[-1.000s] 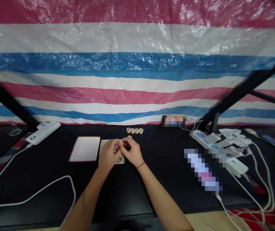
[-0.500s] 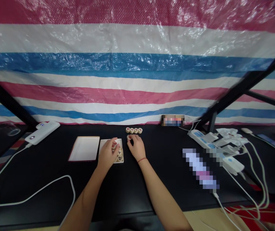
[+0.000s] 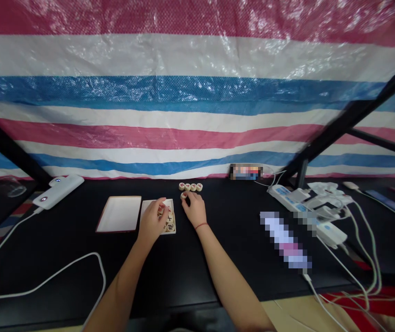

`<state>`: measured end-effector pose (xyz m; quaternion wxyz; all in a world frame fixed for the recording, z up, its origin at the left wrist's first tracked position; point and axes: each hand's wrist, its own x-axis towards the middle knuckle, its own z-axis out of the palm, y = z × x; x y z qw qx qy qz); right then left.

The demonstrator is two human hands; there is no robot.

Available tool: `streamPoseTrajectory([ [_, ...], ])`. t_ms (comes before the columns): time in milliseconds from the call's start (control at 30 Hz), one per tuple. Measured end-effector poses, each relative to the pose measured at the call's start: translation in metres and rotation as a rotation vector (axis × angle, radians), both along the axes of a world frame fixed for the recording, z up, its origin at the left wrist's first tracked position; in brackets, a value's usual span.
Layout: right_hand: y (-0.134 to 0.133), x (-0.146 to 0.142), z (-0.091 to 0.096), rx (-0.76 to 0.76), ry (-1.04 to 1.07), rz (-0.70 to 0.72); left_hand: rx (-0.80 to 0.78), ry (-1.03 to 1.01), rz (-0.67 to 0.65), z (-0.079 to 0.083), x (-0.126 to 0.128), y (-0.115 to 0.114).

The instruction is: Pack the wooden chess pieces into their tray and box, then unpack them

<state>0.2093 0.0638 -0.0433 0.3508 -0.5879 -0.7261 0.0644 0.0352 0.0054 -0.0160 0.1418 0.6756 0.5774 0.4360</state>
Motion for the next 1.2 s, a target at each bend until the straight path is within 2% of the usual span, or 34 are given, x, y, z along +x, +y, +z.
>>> streamPoseTrajectory([
  [533,0.007,-0.001,-0.002,-0.017,0.002,-0.016,-0.007,0.004,-0.005,0.001,0.0,-0.001],
  [1200,0.015,-0.001,-0.004,0.005,0.005,0.039,-0.015,0.006,-0.005,-0.001,0.0,0.0],
])
